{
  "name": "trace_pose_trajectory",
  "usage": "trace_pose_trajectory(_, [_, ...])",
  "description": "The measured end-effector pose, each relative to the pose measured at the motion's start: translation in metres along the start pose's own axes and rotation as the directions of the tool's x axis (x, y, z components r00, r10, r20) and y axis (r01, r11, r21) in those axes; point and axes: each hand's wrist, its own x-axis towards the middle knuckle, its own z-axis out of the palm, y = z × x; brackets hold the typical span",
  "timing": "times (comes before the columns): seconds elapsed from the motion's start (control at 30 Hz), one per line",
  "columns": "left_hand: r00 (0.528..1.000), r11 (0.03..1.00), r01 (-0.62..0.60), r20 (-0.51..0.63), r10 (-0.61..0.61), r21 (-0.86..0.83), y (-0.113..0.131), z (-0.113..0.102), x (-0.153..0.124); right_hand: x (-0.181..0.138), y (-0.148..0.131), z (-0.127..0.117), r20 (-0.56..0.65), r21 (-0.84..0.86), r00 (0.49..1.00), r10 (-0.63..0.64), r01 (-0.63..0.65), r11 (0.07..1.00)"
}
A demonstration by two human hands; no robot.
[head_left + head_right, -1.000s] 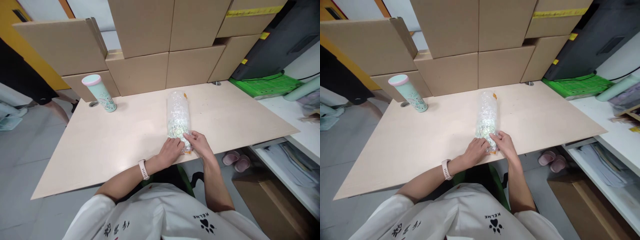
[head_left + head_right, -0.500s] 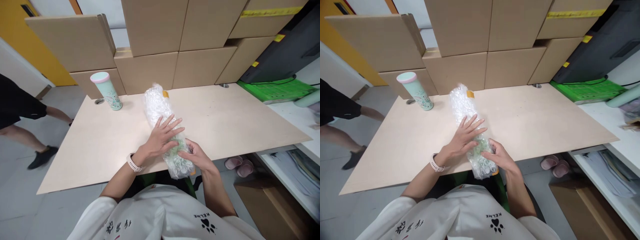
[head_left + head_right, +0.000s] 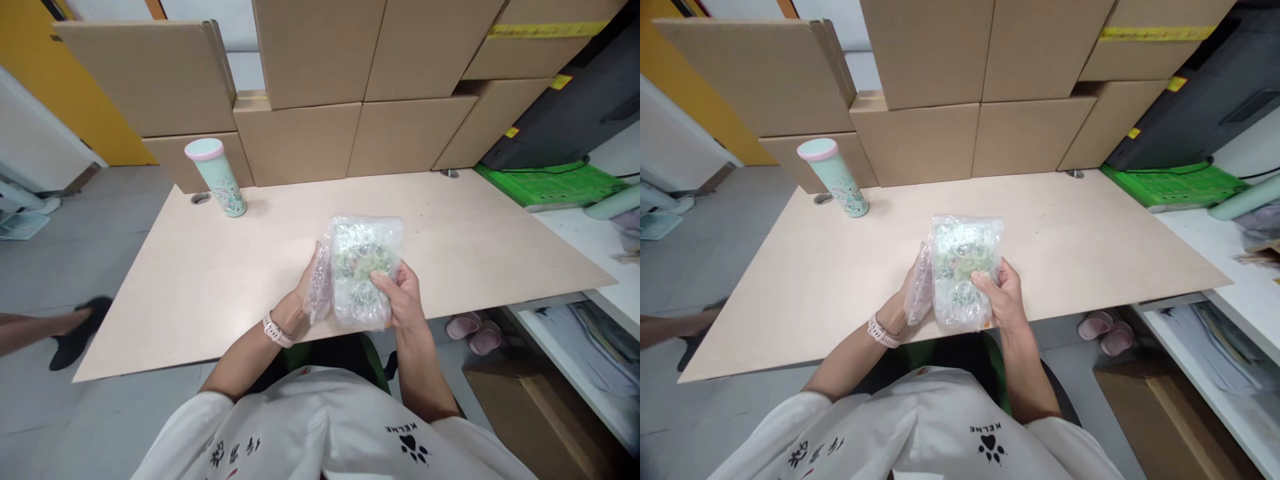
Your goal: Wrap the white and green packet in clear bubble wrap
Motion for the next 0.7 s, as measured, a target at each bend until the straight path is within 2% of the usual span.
trace_pose_trajectory(0.13, [0.999, 0.999, -0.029, -0.015, 0.028, -0.023, -0.005, -0.003, 0.015, 0.023, 0.015, 0.001, -0.059, -0.048, 0.995, 0.081, -0.084, 0.995])
trace_pose_trajectory(0.23, [0.986, 0.998, 0.018, -0.164, -0.007, 0.067, -0.018, -0.011, 0.024, 0.038, 0.03, -0.011, -0.102, -0.246, 0.991, 0.081, -0.104, 0.964])
trace_pose_trajectory(0.33, [0.963, 0.982, 0.074, -0.268, -0.025, 0.173, -0.029, -0.018, 0.025, 0.048, 0.036, -0.024, -0.183, -0.534, 0.983, -0.02, -0.083, 0.841])
trace_pose_trajectory(0.4, [0.943, 0.947, -0.022, -0.307, 0.127, 0.321, -0.028, -0.021, 0.021, 0.05, 0.034, -0.028, -0.173, -0.674, 0.974, -0.148, -0.007, 0.738])
trace_pose_trajectory(0.43, [0.911, 0.892, -0.099, -0.321, 0.26, 0.442, -0.026, -0.021, 0.018, 0.049, 0.033, -0.028, -0.114, -0.726, 0.968, -0.224, 0.073, 0.684])
trace_pose_trajectory(0.47, [0.856, 0.795, -0.17, -0.312, 0.411, 0.582, -0.024, -0.021, 0.016, 0.048, 0.032, -0.027, -0.022, -0.761, 0.955, -0.294, 0.175, 0.625])
trace_pose_trajectory(0.53, [0.728, 0.525, -0.237, -0.208, 0.653, 0.818, -0.02, -0.02, 0.012, 0.046, 0.032, -0.023, 0.193, -0.775, 0.908, -0.371, 0.373, 0.51])
trace_pose_trajectory(0.57, [0.689, 0.39, -0.238, -0.128, 0.713, 0.89, -0.02, -0.019, 0.012, 0.045, 0.033, -0.021, 0.284, -0.769, 0.887, -0.365, 0.438, 0.466])
trace_pose_trajectory(0.6, [0.673, 0.271, -0.227, -0.05, 0.738, 0.936, -0.021, -0.017, 0.012, 0.045, 0.036, -0.019, 0.35, -0.763, 0.874, -0.337, 0.475, 0.439])
trace_pose_trajectory(0.63, [0.686, 0.172, -0.208, 0.019, 0.727, 0.963, -0.023, -0.017, 0.013, 0.044, 0.038, -0.017, 0.395, -0.761, 0.869, -0.298, 0.491, 0.425])
trace_pose_trajectory(0.7, [0.773, 0.026, -0.164, 0.112, 0.624, 0.986, -0.031, -0.016, 0.018, 0.045, 0.043, -0.016, 0.44, -0.769, 0.871, -0.22, 0.492, 0.408])
